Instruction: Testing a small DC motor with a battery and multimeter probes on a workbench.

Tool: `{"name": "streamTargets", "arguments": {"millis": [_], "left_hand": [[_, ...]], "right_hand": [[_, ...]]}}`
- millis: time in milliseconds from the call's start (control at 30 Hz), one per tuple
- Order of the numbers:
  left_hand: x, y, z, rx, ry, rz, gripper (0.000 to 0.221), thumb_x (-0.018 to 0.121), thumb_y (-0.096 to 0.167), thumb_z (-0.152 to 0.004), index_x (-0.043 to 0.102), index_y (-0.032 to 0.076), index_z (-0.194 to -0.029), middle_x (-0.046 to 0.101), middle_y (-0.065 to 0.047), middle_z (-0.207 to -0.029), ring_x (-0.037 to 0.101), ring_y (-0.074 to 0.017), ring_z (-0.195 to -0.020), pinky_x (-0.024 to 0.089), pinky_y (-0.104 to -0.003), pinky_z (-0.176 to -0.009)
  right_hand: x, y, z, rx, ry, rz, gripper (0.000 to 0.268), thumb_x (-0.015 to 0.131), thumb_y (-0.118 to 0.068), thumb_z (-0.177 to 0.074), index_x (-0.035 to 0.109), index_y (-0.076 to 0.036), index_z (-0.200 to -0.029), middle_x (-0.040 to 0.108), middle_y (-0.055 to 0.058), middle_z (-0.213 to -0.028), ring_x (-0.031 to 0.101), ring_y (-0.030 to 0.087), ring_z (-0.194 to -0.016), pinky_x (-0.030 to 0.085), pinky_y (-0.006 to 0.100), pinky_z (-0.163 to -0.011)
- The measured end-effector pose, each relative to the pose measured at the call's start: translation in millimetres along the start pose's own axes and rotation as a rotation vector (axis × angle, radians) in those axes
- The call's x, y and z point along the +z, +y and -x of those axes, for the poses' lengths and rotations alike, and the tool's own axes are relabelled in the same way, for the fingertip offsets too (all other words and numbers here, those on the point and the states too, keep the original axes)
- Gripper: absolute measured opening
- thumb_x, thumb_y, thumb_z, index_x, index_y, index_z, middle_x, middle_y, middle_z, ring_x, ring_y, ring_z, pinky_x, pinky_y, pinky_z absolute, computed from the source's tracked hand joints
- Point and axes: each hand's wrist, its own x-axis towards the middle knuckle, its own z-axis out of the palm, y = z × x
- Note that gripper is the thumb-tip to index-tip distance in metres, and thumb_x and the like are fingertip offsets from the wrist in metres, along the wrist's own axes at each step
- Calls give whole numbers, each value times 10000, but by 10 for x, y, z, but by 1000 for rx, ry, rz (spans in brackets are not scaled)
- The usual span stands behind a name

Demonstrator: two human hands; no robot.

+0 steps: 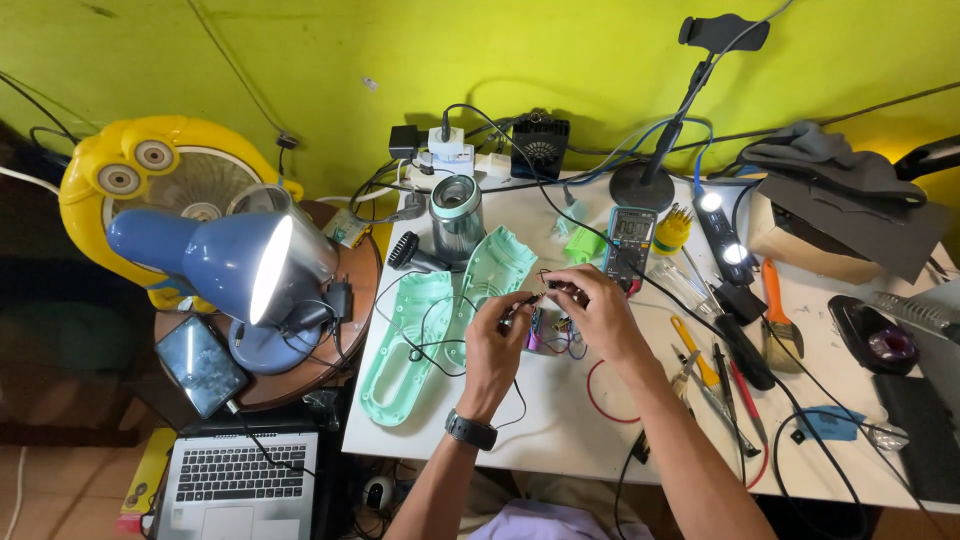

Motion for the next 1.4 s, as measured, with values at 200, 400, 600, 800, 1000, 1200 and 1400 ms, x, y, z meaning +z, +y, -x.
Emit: {"name": "streamTargets", "arguments": {"millis": [200,400,600,800,1000,1200,1400], "left_hand": [[-89,-7,-89,66,32,-34,203,699,118,-943,763,103,-1135,714,-125,-973,620,-187,-829,487,-322,-653],[-263,32,-183,81,41,-106,172,670,127,-975,760,117,-1120,708,-82,-991,671,-190,-888,495,-314,-692],[-310,105,-234,104,-16,-150,177,673,151,-979,761,100,-1124,689,-85,-985,694,-227,-907,543,-340,-788],[-296,146,-242,121,-43,-201,162,688,159,-967,766,95,-1094,685,-85,-966,706,-244,-912,560,-368,-810],[-303,202,-262,122,-64,-204,155,700,144,-952,768,61,-1063,667,-111,-910,694,-250,-834,555,-379,-784],[-283,36,-339,119,-84,-138,135,766,131,-890,788,69,-1008,672,-95,-848,698,-207,-763,547,-346,-728],[-280,-41,-441,205,-123,-119,144,737,95,-910,763,35,-1038,647,-132,-887,722,-317,-823,565,-393,-759]], "right_hand": [[113,-180,-65,-187,68,-43,246,721,-44,-940,786,-118,-1166,765,99,-1055,748,262,-875,640,349,-692],[269,-173,-151,-230,46,-140,211,764,-62,-920,783,-117,-1123,789,48,-1055,720,172,-817,594,278,-623],[220,-172,-208,-276,14,-161,182,799,-24,-867,776,-84,-1036,770,71,-1000,677,168,-710,527,274,-546],[182,-92,-210,-302,0,-68,184,798,-14,-854,784,-93,-1019,761,61,-998,690,170,-738,524,273,-557],[193,-30,-204,-342,-63,31,162,767,-58,-895,762,-75,-1056,723,84,-1030,701,244,-888,585,333,-724],[246,21,-181,-418,-59,132,130,727,-123,-946,724,-91,-1072,689,48,-1045,657,245,-960,583,345,-805],[125,-58,-257,-494,-100,230,113,709,-140,-968,712,-93,-1071,681,40,-1053,642,240,-1008,549,365,-878]]}}
